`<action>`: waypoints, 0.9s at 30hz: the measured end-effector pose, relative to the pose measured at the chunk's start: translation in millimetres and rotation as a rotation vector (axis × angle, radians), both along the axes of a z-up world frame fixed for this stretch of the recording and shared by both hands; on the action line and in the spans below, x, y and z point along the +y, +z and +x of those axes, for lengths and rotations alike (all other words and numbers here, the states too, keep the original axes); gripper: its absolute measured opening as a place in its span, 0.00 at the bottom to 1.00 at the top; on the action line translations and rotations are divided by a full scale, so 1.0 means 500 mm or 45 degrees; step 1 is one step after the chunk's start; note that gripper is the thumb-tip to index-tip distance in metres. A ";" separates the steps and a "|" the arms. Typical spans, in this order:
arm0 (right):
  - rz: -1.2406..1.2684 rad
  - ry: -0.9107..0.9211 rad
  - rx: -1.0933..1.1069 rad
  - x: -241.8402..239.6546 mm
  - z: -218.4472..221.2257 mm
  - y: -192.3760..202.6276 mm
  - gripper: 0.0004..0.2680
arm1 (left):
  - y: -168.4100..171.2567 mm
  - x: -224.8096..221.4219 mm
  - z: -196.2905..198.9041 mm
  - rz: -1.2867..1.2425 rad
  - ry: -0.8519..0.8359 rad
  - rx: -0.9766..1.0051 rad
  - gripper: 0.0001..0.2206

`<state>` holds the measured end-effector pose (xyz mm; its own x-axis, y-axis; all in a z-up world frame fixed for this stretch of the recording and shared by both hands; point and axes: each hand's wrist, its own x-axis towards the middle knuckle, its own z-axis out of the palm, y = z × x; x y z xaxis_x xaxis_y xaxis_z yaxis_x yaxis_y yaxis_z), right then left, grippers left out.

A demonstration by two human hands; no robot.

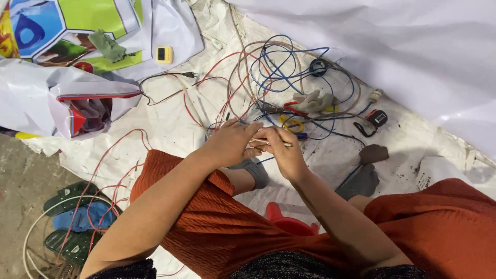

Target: The person cuts a long white plastic strip into small segments using a pair of scissors.

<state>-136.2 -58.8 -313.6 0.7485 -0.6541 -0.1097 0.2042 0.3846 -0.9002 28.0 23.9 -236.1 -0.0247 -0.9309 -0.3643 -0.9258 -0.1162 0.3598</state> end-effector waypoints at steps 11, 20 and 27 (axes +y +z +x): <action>-0.272 0.034 0.072 -0.082 0.009 0.067 0.15 | 0.019 -0.001 0.046 -0.132 0.438 0.521 0.20; -0.376 -0.071 0.025 -0.094 0.024 0.077 0.08 | 0.020 0.010 0.046 0.222 0.624 1.468 0.18; -0.508 -0.038 0.012 -0.078 0.033 0.081 0.07 | -0.026 0.008 0.046 -0.017 0.800 1.622 0.17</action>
<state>-119.6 -97.9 -273.1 0.7289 -0.6678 0.1508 0.2011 -0.0018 -0.9796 51.1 27.8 -249.2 0.0887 -0.9128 -0.3986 0.2306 -0.3705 0.8998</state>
